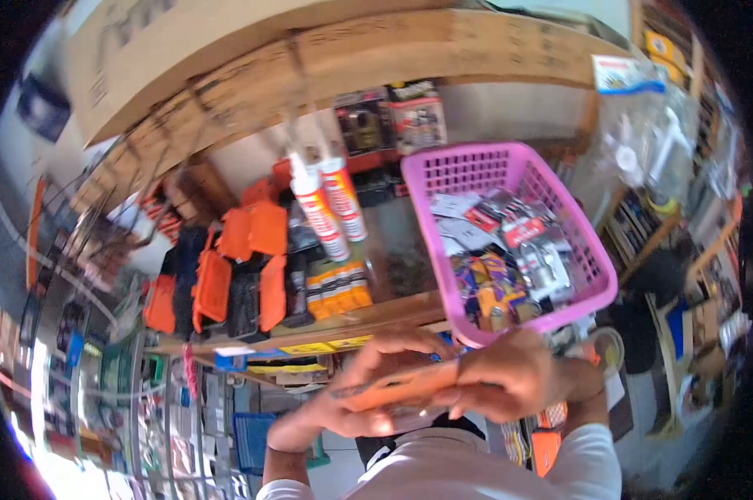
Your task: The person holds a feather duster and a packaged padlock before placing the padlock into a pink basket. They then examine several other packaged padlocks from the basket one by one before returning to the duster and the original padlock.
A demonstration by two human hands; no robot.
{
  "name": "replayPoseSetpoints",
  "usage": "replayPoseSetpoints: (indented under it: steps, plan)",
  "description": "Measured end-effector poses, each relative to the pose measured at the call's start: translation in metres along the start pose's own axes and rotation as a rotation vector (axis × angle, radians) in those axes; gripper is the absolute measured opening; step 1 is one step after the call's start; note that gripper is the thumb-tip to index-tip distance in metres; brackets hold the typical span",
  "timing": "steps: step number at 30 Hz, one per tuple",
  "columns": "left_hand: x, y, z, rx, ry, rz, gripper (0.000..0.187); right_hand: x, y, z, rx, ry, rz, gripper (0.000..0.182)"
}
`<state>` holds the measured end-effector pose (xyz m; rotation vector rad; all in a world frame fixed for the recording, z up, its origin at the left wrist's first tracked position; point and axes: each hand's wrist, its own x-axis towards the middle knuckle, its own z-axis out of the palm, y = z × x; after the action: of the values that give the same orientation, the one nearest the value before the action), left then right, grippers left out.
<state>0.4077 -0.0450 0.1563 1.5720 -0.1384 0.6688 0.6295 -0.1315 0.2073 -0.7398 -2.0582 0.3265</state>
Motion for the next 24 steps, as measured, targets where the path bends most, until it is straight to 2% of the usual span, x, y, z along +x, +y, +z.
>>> replayPoseSetpoints:
  steps: [1,2,5,6,7,8,10,12,13,15,16,17,18,20,22,23,24]
  plan:
    - [-0.02,0.004,0.013,-0.299,0.088,-0.167,0.096,0.005,-0.003,0.017,0.136,-0.034,0.087,0.008]
    - [-0.042,-0.008,0.012,-0.295,0.158,-0.187,0.108,0.01,-0.006,0.035,0.269,-0.074,0.18,0.011]
    - [-0.11,-0.039,0.001,-0.181,0.369,-0.105,0.11,0.019,0.013,0.097,0.308,-0.117,0.23,0.02]
    - [-0.13,-0.039,0.003,-0.208,0.546,-0.119,0.109,0.021,0.021,0.118,0.332,-0.143,0.248,0.019]
    - [-0.148,-0.037,0.007,-0.238,0.723,-0.134,0.109,0.027,0.026,0.137,0.348,-0.167,0.227,0.019]
    - [-0.163,-0.034,0.014,-0.223,0.75,-0.119,0.109,0.035,0.031,0.156,0.286,-0.148,0.142,0.019]
    - [-0.19,-0.024,0.026,-0.478,0.855,-0.054,0.102,0.053,0.034,0.191,0.244,-0.138,0.032,0.018]
    - [-0.227,-0.03,0.025,-0.481,0.831,-0.027,0.098,0.073,0.034,0.225,0.396,-0.201,0.222,0.018]
    - [-0.244,-0.033,0.031,-0.638,0.94,0.062,0.098,0.082,0.036,0.246,0.43,-0.28,0.314,0.027]
    - [-0.263,-0.026,0.042,-0.95,1.131,0.249,0.102,0.101,0.036,0.287,0.478,-0.258,0.253,0.032]
    - [-0.271,-0.021,0.042,-0.94,1.143,0.272,0.102,0.111,0.04,0.311,0.514,-0.228,0.209,0.039]
    - [-0.279,-0.016,0.042,-0.883,1.143,0.313,0.101,0.113,0.053,0.349,0.65,-0.324,0.226,0.057]
    - [-0.287,-0.012,0.043,-0.828,1.146,0.352,0.1,0.122,0.053,0.378,0.659,-0.348,0.213,0.057]
    - [-0.304,0.002,0.041,-0.818,1.21,0.391,0.099,0.135,0.046,0.429,1.004,-0.273,0.581,0.061]
    - [-0.327,0.01,0.033,-0.75,1.257,0.423,0.1,0.152,0.06,0.463,1.393,-0.358,0.718,0.068]
    - [-0.328,0.024,0.031,-0.735,1.356,0.441,0.103,0.166,0.058,0.477,1.504,-0.306,0.866,0.057]
    - [-0.335,0.03,0.027,-0.731,1.366,0.451,0.103,0.173,0.058,0.484,1.506,-0.322,0.868,0.057]
